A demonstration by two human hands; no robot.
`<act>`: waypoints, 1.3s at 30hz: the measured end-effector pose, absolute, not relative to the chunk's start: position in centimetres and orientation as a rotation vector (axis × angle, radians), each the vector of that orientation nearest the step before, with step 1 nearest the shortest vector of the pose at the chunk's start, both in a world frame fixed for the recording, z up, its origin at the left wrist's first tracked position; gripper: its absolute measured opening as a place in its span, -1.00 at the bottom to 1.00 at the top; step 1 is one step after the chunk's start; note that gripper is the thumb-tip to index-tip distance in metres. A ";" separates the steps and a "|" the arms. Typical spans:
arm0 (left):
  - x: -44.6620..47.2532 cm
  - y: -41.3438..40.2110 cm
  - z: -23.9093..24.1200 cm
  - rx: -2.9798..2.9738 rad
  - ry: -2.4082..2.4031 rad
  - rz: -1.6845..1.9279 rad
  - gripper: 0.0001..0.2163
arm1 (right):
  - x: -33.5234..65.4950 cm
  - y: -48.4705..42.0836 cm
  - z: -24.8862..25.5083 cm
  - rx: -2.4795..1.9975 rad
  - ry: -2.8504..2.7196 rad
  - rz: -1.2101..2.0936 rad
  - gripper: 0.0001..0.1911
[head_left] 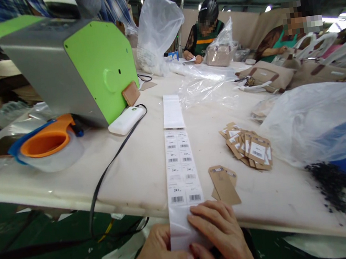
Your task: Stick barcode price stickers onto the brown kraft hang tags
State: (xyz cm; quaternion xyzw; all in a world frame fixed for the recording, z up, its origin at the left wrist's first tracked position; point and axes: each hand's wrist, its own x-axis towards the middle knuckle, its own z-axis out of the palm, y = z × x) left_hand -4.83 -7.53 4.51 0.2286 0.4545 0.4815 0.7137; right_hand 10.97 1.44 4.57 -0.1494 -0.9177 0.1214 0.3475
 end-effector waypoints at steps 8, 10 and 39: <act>-4.7 -7.1 6.4 0.590 1.132 1.071 -0.73 | 11.6 1.4 4.8 -0.481 -2.316 0.418 -0.69; -4.7 -7.0 6.8 0.601 1.127 1.091 -0.73 | 11.6 1.3 4.4 -0.477 -2.291 0.435 -0.70; -6.8 -11.1 4.8 1.353 2.262 1.432 -0.60 | 11.9 0.8 6.5 -0.512 -2.044 -0.301 -0.90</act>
